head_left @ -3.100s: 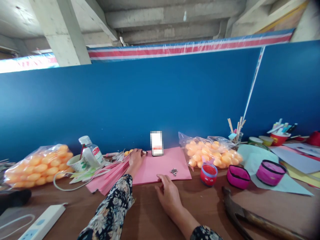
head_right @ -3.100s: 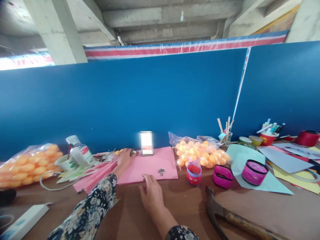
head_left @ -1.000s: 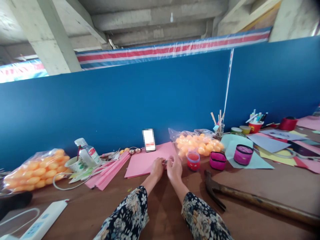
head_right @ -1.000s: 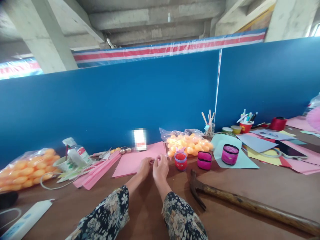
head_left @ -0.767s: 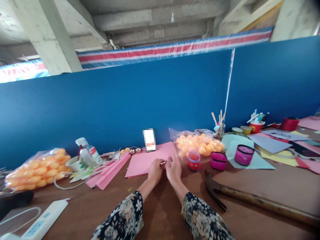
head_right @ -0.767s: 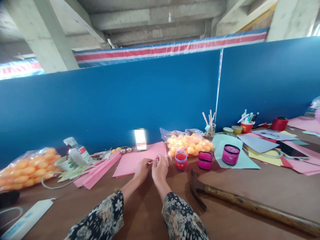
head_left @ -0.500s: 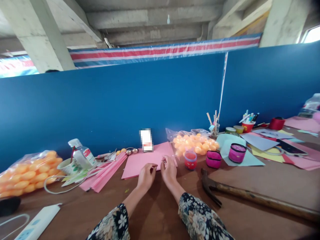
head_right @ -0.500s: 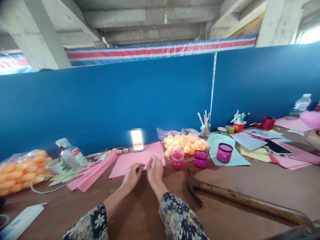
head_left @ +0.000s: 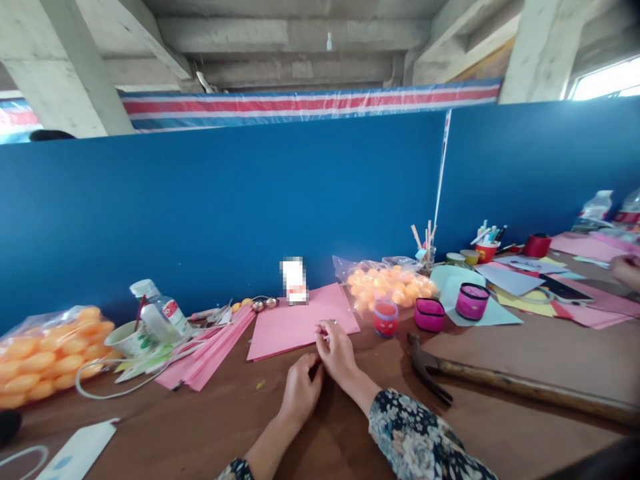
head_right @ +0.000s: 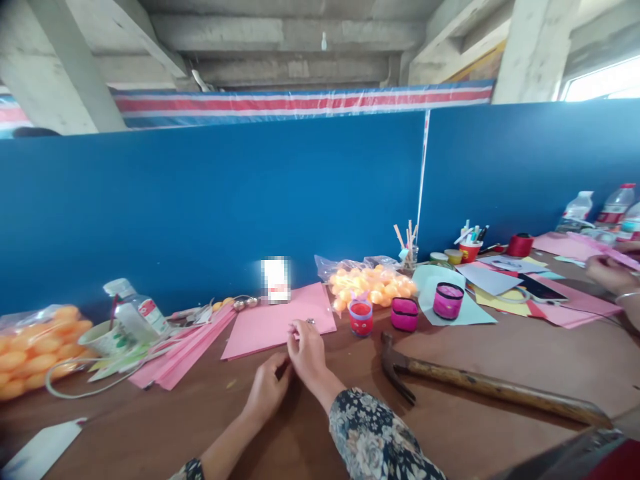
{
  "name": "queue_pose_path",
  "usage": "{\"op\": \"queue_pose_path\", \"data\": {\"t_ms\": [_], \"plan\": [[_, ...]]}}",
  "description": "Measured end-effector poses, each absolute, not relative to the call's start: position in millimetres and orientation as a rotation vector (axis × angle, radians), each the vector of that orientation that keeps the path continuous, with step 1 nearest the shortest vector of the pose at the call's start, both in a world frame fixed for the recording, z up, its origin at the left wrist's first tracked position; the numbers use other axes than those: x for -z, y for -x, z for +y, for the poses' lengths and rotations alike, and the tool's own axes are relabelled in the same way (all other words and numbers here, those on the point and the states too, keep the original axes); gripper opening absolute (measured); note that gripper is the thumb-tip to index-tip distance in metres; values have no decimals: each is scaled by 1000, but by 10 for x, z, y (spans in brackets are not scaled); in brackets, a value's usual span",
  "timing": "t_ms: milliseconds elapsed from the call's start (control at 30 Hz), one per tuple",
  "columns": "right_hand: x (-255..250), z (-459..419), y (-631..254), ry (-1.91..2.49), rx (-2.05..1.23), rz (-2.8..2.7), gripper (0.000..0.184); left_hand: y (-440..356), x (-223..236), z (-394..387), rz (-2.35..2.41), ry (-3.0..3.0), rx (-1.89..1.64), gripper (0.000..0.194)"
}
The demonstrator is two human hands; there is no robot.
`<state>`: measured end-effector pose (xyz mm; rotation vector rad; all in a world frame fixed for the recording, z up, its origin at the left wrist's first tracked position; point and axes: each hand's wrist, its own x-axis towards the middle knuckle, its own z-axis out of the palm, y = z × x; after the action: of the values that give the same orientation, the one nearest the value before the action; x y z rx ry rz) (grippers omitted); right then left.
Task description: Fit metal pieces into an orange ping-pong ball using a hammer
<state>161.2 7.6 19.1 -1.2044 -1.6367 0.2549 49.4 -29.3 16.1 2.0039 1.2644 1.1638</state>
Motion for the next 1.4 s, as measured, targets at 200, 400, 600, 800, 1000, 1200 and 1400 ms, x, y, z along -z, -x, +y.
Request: {"op": "queue_pose_path", "data": {"t_ms": [200,400,600,800,1000,1200,1400], "plan": [[-276,-156,-1487,1013,-307,-1899,15,-435,-203,-280,982,-1786,-1110,35],[-260,-93,-1490,1081,-326,-1856,29,-293,-148,-132,1045,-1528,-1126,23],[-210,-57,-1528,1124,-301,-1806,30,-182,-94,-56,992,-1070,-1190,29],[-152,-85,-1489,1125,-259,-1859,22,-84,-79,-83,768,-893,-1180,26],[-132,-129,-1425,1113,-219,-1891,19,4,-112,-49,665,-759,-1169,18],[-151,-150,-1412,1180,-209,-1931,21,-11,-97,-32,631,-740,-1173,18],[-183,-179,-1392,1191,-221,-1974,16,10,-89,-32,607,-729,-1164,18]]}}
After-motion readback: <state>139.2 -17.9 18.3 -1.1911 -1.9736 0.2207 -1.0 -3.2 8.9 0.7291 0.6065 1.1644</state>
